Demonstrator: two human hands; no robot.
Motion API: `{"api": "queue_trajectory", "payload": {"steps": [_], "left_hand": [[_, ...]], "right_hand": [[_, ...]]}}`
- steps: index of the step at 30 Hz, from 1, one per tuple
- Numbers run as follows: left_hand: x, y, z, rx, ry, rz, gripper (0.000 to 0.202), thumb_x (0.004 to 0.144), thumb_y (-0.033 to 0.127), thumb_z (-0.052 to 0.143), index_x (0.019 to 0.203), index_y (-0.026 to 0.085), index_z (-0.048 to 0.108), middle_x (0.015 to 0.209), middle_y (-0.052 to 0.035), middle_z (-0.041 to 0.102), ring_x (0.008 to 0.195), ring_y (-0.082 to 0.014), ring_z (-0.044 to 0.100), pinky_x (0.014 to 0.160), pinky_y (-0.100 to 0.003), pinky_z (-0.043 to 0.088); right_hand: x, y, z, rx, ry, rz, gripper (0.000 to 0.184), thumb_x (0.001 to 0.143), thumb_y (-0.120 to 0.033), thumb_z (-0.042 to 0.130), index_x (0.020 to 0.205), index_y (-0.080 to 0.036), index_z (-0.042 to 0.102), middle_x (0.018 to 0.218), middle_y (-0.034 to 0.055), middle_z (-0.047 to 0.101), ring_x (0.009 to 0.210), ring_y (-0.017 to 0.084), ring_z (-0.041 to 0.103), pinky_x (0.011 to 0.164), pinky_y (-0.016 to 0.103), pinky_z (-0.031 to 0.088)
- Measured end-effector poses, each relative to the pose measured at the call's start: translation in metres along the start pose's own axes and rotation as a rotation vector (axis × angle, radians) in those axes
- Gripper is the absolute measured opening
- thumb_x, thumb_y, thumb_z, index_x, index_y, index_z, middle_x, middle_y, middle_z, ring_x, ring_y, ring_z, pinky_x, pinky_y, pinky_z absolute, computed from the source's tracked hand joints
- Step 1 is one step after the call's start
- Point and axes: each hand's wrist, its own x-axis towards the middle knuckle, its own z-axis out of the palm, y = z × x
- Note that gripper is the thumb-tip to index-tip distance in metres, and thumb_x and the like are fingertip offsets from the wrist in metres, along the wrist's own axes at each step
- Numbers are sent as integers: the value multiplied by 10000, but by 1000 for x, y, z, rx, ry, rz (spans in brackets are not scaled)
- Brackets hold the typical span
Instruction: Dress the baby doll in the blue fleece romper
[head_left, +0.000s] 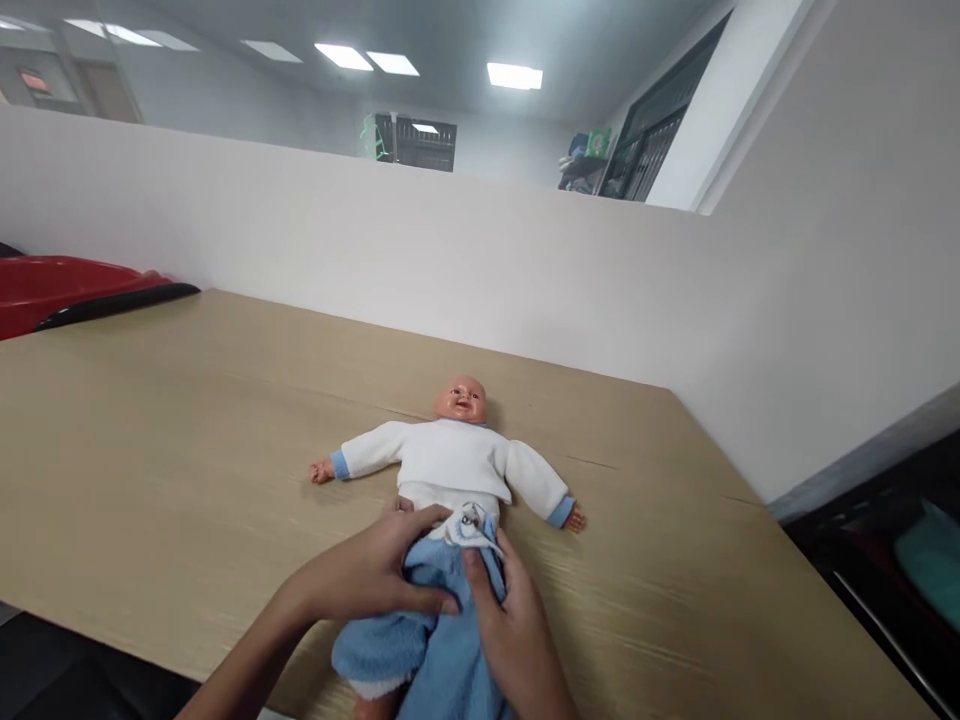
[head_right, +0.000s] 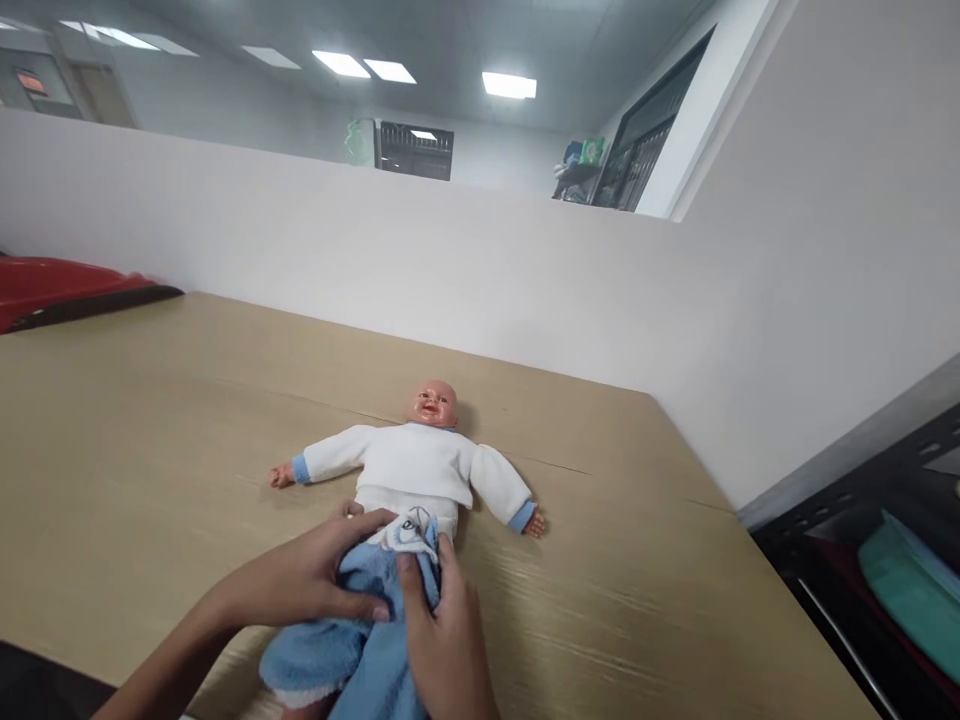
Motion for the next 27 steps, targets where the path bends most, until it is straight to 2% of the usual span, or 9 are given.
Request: {"api": "queue_trajectory", "payload": {"steps": [3, 5, 8, 12, 14, 18, 23, 25, 27], "left_hand": [[-4, -5, -13, 10, -33, 24, 335, 909, 437, 746, 1194, 261, 746, 1120, -52, 702, 1156, -312, 615, 1053, -400, 477], [-9, -7, -24, -12, -74, 100, 240, 921, 290, 688, 1156, 259, 727, 1174, -45, 699, 1164, -291, 618, 1050, -372, 473], [-11, -6, -38, -61, -158, 158, 392, 857, 189, 702, 1240, 266, 665, 1319, -36, 664, 1242, -273, 597, 1087, -338, 445], [-1, 0, -37, -146, -297, 80, 663, 754, 434, 882, 1315, 254, 579, 1162, -15, 717, 1054, -265, 663, 888, -304, 517], [8, 3, -31, -177, -355, 113, 722, 697, 481, 915, 1304, 248, 600, 1145, -12, 732, 1053, -276, 667, 884, -311, 513], [20, 5, -23, -71, -460, 109, 489, 734, 515, 872, 1082, 209, 714, 1032, -14, 736, 994, -287, 660, 862, -327, 494], [18, 4, -23, -215, -328, 177, 211, 836, 294, 724, 1022, 214, 664, 1008, 12, 678, 974, -224, 607, 861, -286, 475], [15, 6, -21, -258, -329, 178, 217, 872, 350, 727, 1029, 216, 660, 990, 13, 677, 957, -219, 609, 853, -288, 479], [11, 6, -19, -265, -330, 165, 356, 858, 419, 783, 1135, 228, 665, 1076, 1, 699, 1036, -242, 626, 904, -305, 484]], "right_hand": [[-12, -2, -20, -118, -47, 43, 596, 882, -714, 665, 1196, -215, 752, 1137, 135, 781, 1122, 380, 699, 1022, 484, 556], [-25, 0, -36, -145, -36, 53, 572, 798, -687, 777, 1133, -224, 765, 1128, 115, 777, 1108, 381, 692, 996, 462, 562], [-40, -7, -53, -62, -107, 57, 522, 867, -637, 741, 1184, -225, 698, 1213, 94, 728, 1193, 338, 645, 1012, 410, 538], [-36, -32, -55, 41, -254, -4, 358, 982, -555, 639, 1104, -220, 607, 1041, 30, 675, 1025, 223, 635, 920, 319, 518], [-28, -42, -50, 41, -254, -6, 350, 997, -562, 613, 1078, -222, 584, 964, 5, 651, 925, 192, 612, 854, 292, 506], [-18, -51, -51, -59, -210, 2, 421, 1019, -615, 526, 1113, -217, 629, 1016, 31, 695, 972, 225, 634, 892, 327, 512], [-32, -54, -73, -246, -500, -61, 523, 852, -568, 782, 1281, -275, 722, 1257, 65, 725, 1183, 336, 641, 1051, 425, 509], [-39, -48, -78, -216, -496, -114, 585, 810, -517, 839, 1334, -295, 703, 1351, 71, 689, 1261, 348, 608, 1107, 432, 481], [-42, -38, -78, -129, -412, -83, 571, 832, -505, 827, 1336, -280, 679, 1322, 79, 685, 1251, 333, 607, 1099, 432, 479]]}}
